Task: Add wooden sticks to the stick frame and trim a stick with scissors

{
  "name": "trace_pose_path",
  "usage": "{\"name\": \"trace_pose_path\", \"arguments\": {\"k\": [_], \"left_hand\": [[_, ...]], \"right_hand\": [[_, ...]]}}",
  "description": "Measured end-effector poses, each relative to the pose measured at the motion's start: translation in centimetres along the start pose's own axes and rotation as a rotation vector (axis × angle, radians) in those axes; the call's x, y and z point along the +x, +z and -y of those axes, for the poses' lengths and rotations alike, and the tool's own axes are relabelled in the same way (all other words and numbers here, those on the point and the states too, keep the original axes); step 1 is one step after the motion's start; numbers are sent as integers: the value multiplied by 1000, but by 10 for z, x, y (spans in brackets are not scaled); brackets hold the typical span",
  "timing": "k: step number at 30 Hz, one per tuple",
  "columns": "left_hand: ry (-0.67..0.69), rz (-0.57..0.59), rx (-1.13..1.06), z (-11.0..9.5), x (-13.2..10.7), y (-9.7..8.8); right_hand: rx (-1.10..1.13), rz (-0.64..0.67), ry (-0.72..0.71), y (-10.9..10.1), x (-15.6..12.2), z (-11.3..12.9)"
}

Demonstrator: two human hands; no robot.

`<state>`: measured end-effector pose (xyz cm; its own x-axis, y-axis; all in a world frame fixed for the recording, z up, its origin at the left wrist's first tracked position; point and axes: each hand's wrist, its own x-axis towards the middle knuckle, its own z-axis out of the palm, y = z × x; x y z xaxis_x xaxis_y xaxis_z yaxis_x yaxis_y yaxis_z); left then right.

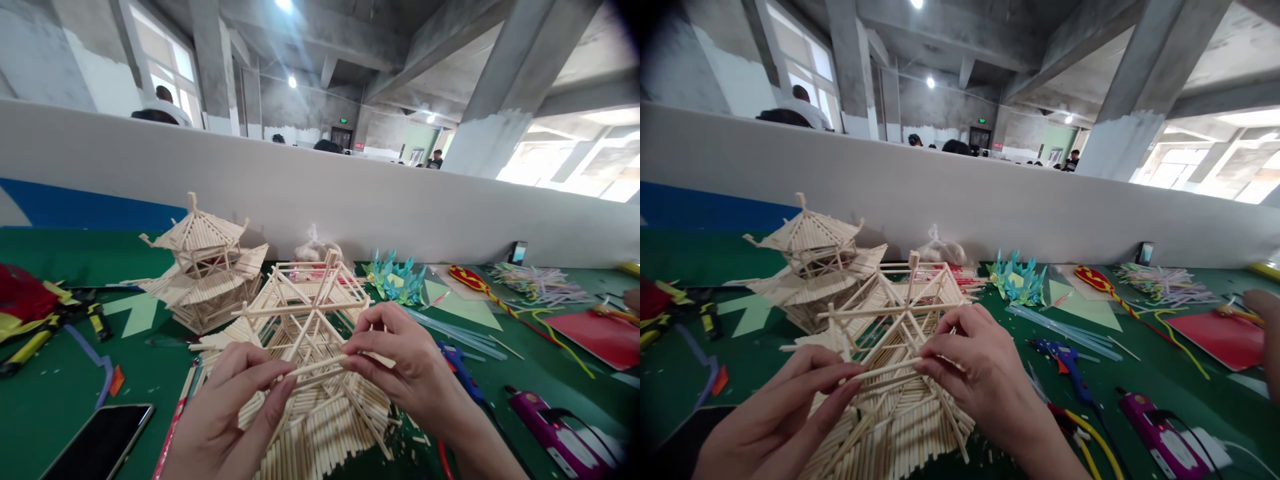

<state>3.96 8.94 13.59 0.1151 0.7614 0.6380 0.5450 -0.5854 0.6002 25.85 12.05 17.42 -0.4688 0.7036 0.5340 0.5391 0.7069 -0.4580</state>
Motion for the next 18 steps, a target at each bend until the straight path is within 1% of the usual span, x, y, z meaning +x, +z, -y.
{"name": "trace_pose_path", "arguments": {"k": [6,18], "left_hand": [[-20,8,13,-2,0,-1],[-19,-22,-54,-6,3,-1]], "right_hand": [[-8,-16,-42,-2,4,-4],[9,-19,-62,-2,6,-8]]}}
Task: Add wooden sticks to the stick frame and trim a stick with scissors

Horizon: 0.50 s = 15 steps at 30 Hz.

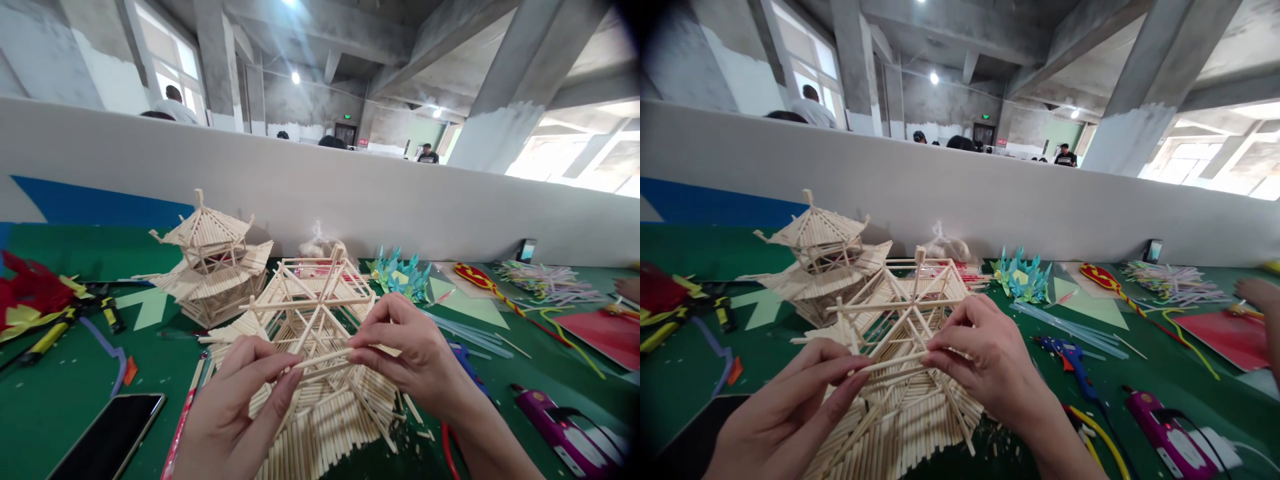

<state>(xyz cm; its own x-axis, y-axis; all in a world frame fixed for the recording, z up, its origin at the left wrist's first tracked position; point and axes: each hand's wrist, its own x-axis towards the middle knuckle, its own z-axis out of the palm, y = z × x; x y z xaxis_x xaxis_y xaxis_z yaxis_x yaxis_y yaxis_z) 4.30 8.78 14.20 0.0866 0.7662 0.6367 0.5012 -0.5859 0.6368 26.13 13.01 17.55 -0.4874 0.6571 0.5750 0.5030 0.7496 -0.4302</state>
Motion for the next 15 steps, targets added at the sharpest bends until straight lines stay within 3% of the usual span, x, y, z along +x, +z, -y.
{"name": "trace_pose_path", "arguments": {"k": [15], "left_hand": [[-3,-25,44,10,-7,3]], "right_hand": [[59,-10,-8,-1,-4,-1]]}}
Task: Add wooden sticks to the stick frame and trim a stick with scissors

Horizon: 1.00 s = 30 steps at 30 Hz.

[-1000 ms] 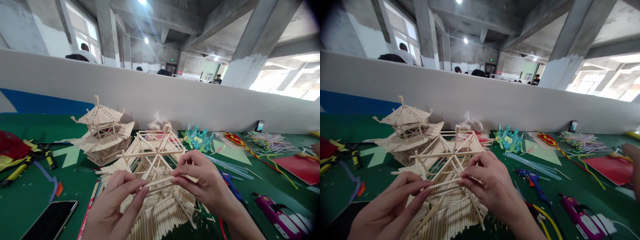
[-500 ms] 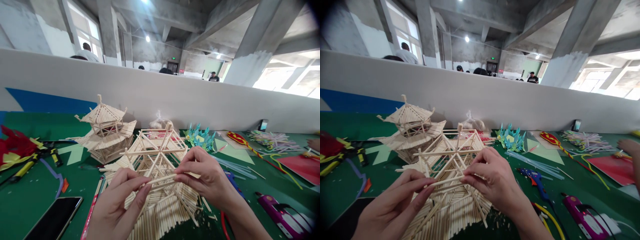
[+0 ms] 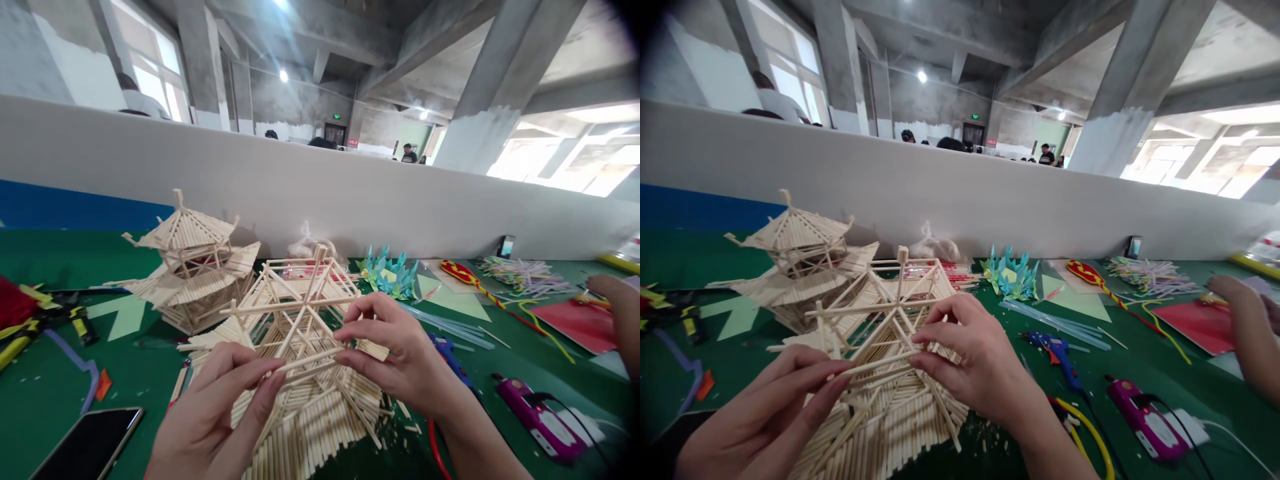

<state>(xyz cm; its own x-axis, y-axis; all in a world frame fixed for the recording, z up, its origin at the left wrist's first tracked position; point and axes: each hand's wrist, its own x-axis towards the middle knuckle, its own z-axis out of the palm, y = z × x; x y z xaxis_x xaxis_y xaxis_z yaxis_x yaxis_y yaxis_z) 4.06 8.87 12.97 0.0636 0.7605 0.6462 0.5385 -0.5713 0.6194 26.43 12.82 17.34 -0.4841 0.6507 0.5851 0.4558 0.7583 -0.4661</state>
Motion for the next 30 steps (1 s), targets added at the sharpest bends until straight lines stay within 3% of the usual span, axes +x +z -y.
{"name": "trace_pose_path", "arguments": {"k": [9,19,25,30], "left_hand": [[-127,-111,-123,-11,-2,8],[-37,-86,-114,-5,0,6],[66,18,36,1,0,-1],[81,-3,67,-2,2,-2]], "right_hand": [[-34,-13,-12,1,1,1],[-5,-43,-12,4,0,0],[-11,-34,-16,5,-1,-2],[0,-12,-19,5,-3,-3]]}}
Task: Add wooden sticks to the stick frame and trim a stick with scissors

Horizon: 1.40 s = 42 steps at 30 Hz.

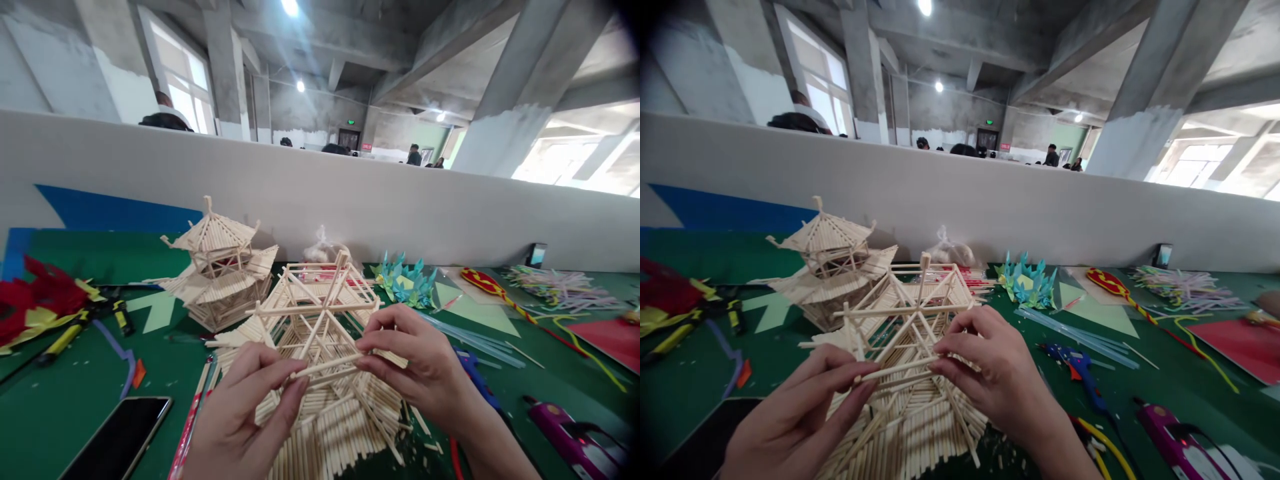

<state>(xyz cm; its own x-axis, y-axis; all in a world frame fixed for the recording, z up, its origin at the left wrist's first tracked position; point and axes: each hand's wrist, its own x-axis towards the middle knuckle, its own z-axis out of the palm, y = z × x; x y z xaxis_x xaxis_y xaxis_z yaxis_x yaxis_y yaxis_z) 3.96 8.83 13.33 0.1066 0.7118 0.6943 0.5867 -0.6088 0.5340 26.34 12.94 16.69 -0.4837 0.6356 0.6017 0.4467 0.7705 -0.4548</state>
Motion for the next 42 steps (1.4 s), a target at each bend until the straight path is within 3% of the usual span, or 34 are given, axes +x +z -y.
{"name": "trace_pose_path", "arguments": {"k": [13,27,35,42], "left_hand": [[46,94,-4,-5,12,-3],[75,78,65,-9,15,-7],[117,90,55,1,11,-7],[160,97,97,-12,20,-7]], "right_hand": [[5,12,-9,0,0,2],[53,5,21,2,-1,1],[70,-14,17,1,0,1],[39,8,18,0,2,1]]}}
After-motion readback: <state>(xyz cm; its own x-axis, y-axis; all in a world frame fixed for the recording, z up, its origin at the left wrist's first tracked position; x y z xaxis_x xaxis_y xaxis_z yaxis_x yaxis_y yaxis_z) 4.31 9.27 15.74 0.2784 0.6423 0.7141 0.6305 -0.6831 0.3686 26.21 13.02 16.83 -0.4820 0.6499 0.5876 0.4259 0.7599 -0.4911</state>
